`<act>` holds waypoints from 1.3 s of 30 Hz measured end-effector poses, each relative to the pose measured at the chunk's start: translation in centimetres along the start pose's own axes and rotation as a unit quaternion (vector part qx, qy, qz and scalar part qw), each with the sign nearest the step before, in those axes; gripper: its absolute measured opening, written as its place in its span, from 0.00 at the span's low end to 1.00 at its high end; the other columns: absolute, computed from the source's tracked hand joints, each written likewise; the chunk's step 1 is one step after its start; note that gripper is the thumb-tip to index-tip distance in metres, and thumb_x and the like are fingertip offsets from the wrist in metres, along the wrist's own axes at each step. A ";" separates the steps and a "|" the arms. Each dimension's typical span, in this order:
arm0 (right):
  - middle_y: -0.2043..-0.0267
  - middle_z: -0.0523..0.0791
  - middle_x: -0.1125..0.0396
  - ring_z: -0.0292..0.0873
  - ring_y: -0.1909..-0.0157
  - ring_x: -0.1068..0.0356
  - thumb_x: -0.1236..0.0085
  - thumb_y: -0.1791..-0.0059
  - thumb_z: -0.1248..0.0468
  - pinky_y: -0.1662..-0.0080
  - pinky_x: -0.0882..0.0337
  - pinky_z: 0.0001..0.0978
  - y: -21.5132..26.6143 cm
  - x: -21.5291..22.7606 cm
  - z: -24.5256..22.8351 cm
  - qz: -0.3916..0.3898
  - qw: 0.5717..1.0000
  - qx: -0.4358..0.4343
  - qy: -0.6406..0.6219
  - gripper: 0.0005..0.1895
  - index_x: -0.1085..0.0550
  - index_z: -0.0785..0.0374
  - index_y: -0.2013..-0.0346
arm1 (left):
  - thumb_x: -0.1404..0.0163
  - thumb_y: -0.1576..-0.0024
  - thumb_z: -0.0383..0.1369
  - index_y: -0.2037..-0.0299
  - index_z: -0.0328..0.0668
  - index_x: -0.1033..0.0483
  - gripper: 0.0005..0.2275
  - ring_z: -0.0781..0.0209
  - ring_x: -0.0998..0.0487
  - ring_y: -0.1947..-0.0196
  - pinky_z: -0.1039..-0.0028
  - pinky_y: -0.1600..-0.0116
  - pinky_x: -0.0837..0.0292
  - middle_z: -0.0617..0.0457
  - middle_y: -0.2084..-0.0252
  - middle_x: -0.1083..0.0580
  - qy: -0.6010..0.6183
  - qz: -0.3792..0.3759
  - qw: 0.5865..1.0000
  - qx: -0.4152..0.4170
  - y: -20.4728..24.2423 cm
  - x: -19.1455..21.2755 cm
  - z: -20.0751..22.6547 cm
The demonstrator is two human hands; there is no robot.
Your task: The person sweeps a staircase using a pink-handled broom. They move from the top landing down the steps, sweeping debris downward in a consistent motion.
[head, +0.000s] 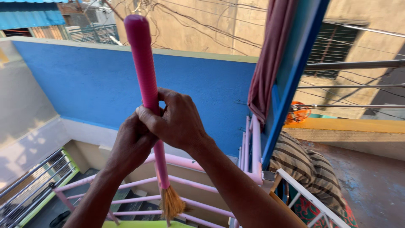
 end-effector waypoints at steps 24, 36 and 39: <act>0.81 0.47 0.29 0.40 0.81 0.28 0.43 0.54 0.52 0.72 0.28 0.35 -4.2 -8.0 3.9 -0.035 0.999 0.000 0.004 0.16 0.23 0.62 0.65 | 0.53 0.45 0.24 0.50 0.33 0.29 0.12 0.63 0.20 0.65 0.69 0.59 0.22 0.48 0.65 0.23 0.007 0.063 0.998 0.032 -1.9 4.0 -5.8; 0.72 0.45 0.26 0.35 0.75 0.27 0.38 0.52 0.52 0.71 0.27 0.30 -4.4 -12.4 0.9 0.028 0.999 0.007 -0.023 0.18 0.21 0.64 0.60 | 0.54 0.40 0.32 0.54 0.36 0.25 0.10 0.62 0.19 0.63 0.68 0.60 0.21 0.49 0.65 0.22 0.026 0.096 0.995 0.026 -2.0 9.1 -6.1; 0.64 0.44 0.25 0.32 0.73 0.26 0.37 0.53 0.56 0.69 0.24 0.26 -3.8 -12.7 0.4 0.103 0.989 0.013 -0.101 0.23 0.23 0.64 0.47 | 0.53 0.40 0.33 0.54 0.37 0.25 0.10 0.63 0.18 0.62 0.68 0.60 0.21 0.50 0.64 0.22 0.041 0.093 0.995 0.008 -2.5 10.2 -5.8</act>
Point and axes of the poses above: each hand's wrist, its own y-axis away from the middle knuckle, its own x-axis out of the back of the hand, z = x × y, the point moved 9 cm from there along -y, towards the middle knuckle
